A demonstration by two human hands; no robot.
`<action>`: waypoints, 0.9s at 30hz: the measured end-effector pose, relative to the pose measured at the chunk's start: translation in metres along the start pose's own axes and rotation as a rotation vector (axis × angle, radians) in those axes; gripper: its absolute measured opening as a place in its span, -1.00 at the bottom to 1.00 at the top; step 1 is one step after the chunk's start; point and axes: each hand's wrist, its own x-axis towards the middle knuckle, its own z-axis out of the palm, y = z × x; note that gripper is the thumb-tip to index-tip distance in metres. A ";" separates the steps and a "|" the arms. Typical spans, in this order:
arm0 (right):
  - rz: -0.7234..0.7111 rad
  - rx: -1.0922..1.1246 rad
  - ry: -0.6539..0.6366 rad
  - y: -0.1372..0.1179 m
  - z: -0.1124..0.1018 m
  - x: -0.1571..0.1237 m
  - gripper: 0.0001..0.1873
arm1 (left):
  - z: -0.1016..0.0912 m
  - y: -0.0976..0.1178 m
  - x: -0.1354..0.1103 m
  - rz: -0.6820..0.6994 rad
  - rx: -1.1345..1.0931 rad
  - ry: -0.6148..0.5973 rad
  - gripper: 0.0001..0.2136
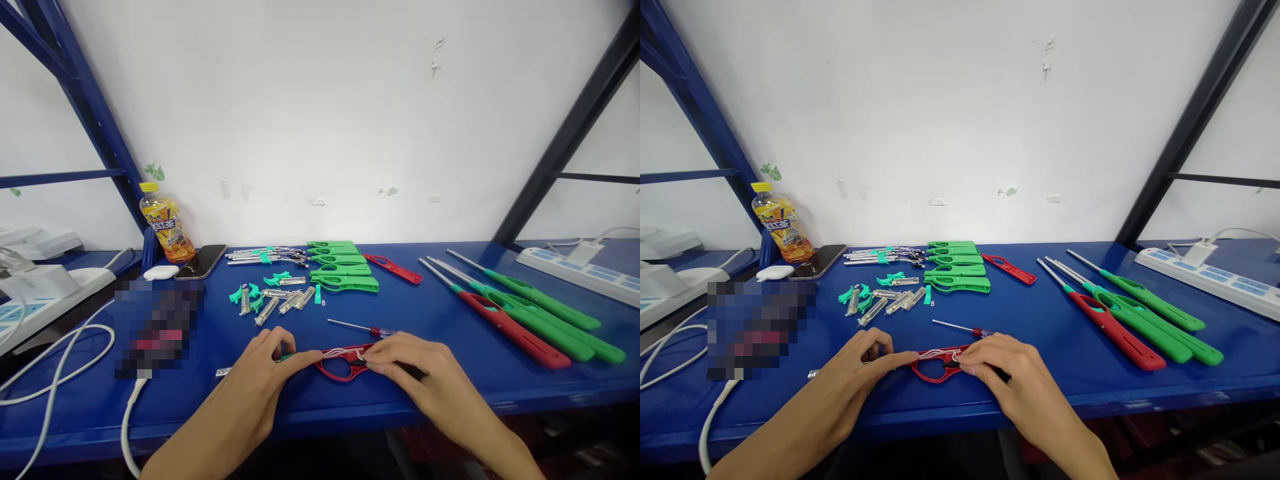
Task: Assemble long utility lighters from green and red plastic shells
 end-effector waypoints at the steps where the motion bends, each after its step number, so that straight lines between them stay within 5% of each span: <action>1: -0.001 -0.001 0.000 0.000 0.000 0.000 -0.83 | 0.000 0.000 0.000 -0.007 -0.010 -0.007 -0.32; 15: -0.003 -0.042 -0.005 -0.001 -0.001 -0.001 -0.81 | 0.004 -0.002 -0.005 -0.005 -0.046 0.005 -0.20; 27: 0.011 -0.040 -0.016 -0.002 -0.002 -0.002 -0.81 | -0.002 0.001 -0.001 0.026 0.029 0.025 -0.30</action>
